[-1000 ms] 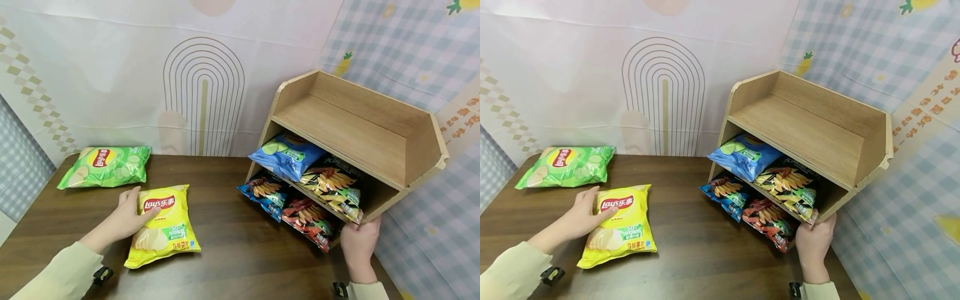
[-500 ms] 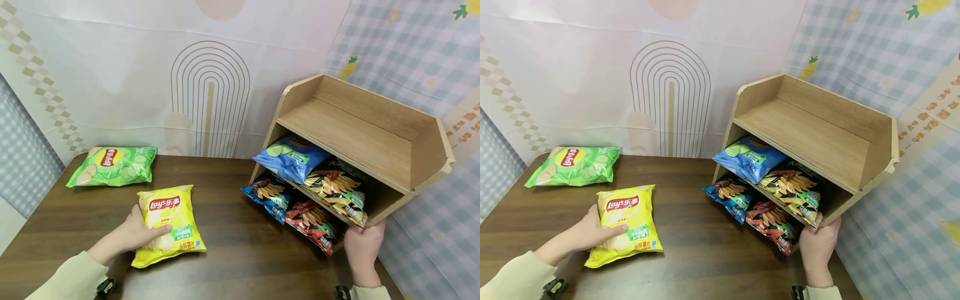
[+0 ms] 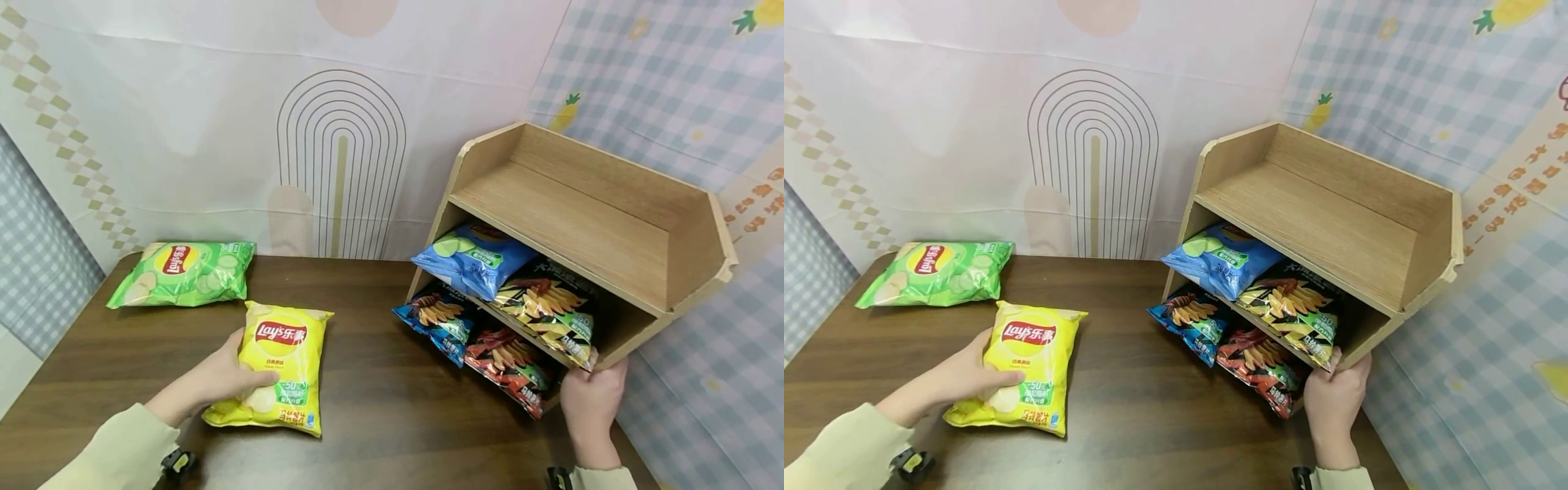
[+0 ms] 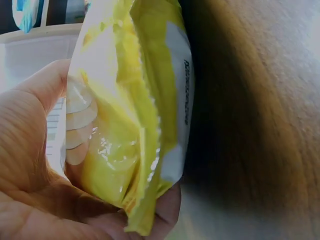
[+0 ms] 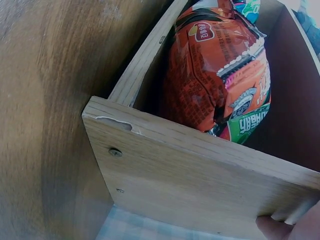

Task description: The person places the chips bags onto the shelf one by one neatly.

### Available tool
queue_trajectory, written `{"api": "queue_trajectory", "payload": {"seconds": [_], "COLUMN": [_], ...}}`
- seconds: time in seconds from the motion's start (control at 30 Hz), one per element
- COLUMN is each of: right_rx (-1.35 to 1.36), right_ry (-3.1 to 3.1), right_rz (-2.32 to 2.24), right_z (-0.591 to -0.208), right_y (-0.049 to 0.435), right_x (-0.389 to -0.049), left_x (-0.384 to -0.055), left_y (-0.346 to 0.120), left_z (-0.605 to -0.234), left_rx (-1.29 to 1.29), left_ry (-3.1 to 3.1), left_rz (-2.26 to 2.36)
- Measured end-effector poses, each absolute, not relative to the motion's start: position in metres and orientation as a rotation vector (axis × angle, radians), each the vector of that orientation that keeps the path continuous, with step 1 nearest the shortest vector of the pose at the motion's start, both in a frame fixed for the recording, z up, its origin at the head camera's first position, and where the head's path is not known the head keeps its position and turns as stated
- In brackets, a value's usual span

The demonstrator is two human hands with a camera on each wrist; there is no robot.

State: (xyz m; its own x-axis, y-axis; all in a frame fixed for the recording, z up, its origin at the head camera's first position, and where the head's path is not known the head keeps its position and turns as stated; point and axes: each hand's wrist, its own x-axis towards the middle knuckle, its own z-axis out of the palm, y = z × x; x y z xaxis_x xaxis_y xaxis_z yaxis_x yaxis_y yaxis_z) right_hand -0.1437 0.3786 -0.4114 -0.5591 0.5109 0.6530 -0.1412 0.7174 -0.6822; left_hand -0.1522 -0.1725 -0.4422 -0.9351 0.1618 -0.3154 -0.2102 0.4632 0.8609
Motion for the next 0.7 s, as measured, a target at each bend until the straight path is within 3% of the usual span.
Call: {"api": "queue_trajectory", "payload": {"seconds": [0.37,0.7], "right_rx": [-0.288,-0.296], "right_ry": [-1.986,-1.995], "right_rz": [0.878,0.877], "right_z": [-0.4114,-0.4107], "right_y": [0.3782,0.3781], "right_x": [-0.1439,-0.1427], "left_x": [-0.1525,-0.1516], "left_y": [-0.1782,-0.1737], "left_z": [-0.4419,-0.4406], "left_rx": [-0.044,-0.021], "left_ry": [2.373,2.201], "left_rz": [1.412,1.694]}}
